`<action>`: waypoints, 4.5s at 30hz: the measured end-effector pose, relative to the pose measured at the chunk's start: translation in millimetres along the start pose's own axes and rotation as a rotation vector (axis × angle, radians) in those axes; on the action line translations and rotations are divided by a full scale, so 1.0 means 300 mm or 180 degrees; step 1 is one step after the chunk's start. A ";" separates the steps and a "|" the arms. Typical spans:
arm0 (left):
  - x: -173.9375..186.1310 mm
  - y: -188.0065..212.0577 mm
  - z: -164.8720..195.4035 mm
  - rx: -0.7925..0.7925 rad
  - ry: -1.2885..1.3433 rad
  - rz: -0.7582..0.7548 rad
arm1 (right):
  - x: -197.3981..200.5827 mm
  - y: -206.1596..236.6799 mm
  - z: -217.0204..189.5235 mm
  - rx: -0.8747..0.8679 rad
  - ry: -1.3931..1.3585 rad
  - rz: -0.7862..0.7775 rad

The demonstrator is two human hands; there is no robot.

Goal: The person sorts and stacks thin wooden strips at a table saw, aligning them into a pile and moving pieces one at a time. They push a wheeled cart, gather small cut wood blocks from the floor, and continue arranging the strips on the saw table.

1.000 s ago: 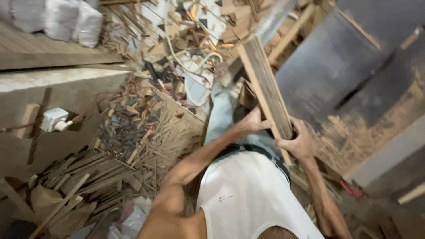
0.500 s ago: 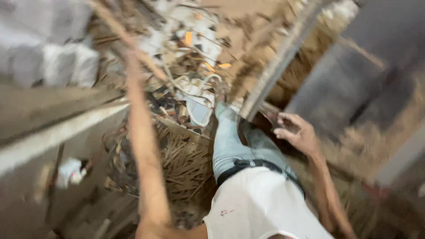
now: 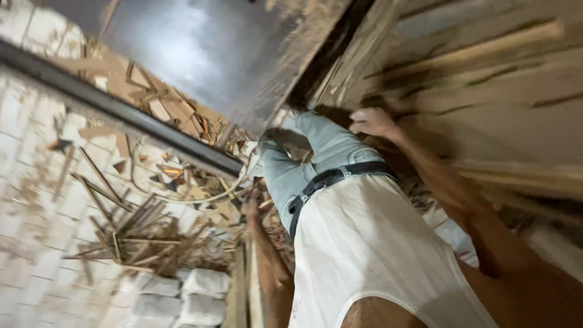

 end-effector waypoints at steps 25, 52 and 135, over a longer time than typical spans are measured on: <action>-1.104 -0.452 -0.063 -0.2024 -0.5403 -0.3214 | -0.363 0.102 0.699 -0.1464 -0.1685 0.0800; -1.928 -1.924 -0.548 -0.2410 -0.4815 -0.1892 | -0.128 -1.366 1.750 -0.1292 -0.0912 0.1310; -0.931 -1.801 -0.743 0.1122 0.0614 -0.0404 | -0.706 -1.141 2.106 -0.0409 -0.4037 0.0398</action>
Point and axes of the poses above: each hand's wrist, its own y-axis away from the middle knuckle, its own x-axis out of the back of the hand, z = x × y, the point moved 3 cm from there along -y, towards the middle knuckle, and after that the axes turned 5 degrees about -z, right-handed, at the moved point
